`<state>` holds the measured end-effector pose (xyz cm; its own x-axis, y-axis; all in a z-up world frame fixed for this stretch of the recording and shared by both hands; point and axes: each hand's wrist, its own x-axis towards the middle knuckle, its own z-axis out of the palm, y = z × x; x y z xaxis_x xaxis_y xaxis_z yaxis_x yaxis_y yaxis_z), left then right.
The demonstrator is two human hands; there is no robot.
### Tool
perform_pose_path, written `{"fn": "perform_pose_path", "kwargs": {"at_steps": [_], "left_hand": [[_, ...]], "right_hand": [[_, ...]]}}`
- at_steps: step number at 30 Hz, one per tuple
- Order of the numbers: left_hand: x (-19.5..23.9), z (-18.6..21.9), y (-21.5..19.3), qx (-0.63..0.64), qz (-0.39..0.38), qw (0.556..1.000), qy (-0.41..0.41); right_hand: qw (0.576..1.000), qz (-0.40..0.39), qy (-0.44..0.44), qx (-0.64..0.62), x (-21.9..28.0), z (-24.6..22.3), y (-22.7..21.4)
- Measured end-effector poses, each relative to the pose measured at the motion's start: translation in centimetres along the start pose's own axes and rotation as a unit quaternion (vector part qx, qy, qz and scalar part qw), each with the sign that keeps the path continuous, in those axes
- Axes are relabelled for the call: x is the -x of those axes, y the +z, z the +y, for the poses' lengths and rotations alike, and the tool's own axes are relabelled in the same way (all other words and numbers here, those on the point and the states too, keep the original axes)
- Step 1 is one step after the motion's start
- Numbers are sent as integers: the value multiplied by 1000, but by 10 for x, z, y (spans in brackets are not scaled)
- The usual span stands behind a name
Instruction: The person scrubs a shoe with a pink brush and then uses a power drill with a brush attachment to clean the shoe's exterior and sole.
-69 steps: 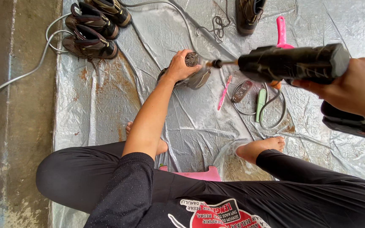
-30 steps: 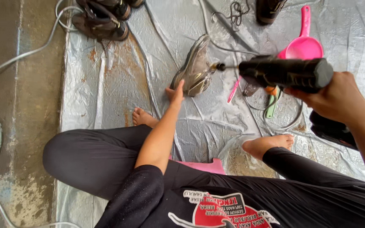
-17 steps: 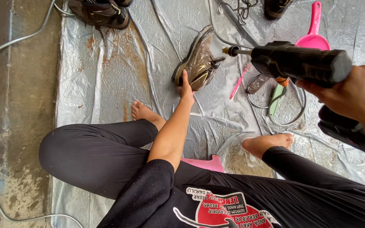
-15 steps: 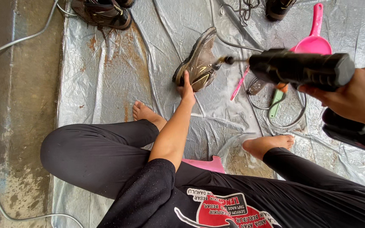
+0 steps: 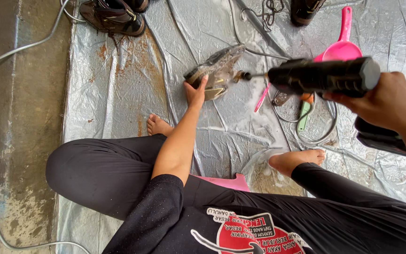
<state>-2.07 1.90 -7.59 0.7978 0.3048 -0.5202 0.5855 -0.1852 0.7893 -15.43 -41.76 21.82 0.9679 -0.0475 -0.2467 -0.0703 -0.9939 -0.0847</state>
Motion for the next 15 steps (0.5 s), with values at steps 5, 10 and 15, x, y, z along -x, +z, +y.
{"fn": "perform_pose_path", "kwargs": {"at_steps": [5, 10, 15], "left_hand": [[-13, 4, 4, 12, 11, 995, -96], [2, 27, -8, 99, -27, 974, -204], [-13, 39, 5, 212, -49, 936, -277]], "right_hand": [[1000, 20, 11, -7, -11, -13, -9], [992, -74, 69, -75, -2, -32, -33], [999, -1, 35, 0, -14, -22, -25]]}}
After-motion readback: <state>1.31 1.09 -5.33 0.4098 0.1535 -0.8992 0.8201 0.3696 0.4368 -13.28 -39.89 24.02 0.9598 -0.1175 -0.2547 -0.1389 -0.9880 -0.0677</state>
